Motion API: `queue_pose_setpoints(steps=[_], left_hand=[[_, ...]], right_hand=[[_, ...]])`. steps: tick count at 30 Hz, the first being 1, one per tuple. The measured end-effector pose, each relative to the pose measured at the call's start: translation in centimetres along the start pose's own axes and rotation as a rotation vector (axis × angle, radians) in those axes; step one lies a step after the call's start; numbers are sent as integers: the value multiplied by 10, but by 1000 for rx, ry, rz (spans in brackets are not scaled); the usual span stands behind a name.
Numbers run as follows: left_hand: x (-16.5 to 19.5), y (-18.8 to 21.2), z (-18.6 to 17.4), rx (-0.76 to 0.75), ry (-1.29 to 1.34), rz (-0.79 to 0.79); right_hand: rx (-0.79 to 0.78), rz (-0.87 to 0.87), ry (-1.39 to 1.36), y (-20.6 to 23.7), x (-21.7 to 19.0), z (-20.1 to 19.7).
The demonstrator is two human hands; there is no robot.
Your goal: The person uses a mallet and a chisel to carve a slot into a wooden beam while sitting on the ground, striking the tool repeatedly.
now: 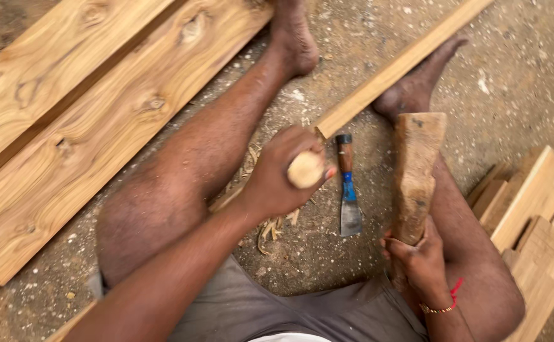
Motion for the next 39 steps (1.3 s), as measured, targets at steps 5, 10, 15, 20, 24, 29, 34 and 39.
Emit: queue_pose_setpoints(steps=[5,10,15,20,24,29,34,39], left_hand=[[-3,66,-33,238,140,-174],[-21,80,-17,277,258,-125],[-26,80,-16,307,288,-129],[-36,79,-7,322,344,-107],[-61,88,14,292,311,-192],[-114,97,57,41,83,-502],[-145,118,94,-152,-64,-577],[-125,82,68,-185,-100,-536]], right_hand=[[-89,-174,43,-4,-34,14],[-273,-444,5,3,-111,58],[-392,-733,301,-2,-193,106],[-422,-989,799,1,-244,166],[-512,-1130,875,31,-274,192],[-715,-1249,1134,52,-286,218],[-690,-1332,2014,45,-282,236],[-685,-1170,1203,76,-305,241]])
Point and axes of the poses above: each hand's wrist, its own y-axis away from the middle knuckle, its own z-axis out of the palm, x = y × z, the point moved 6 cm from there along -y, towards the middle knuckle, and after that the axes turned 12 degrees about -y, right-handed, at the moved point
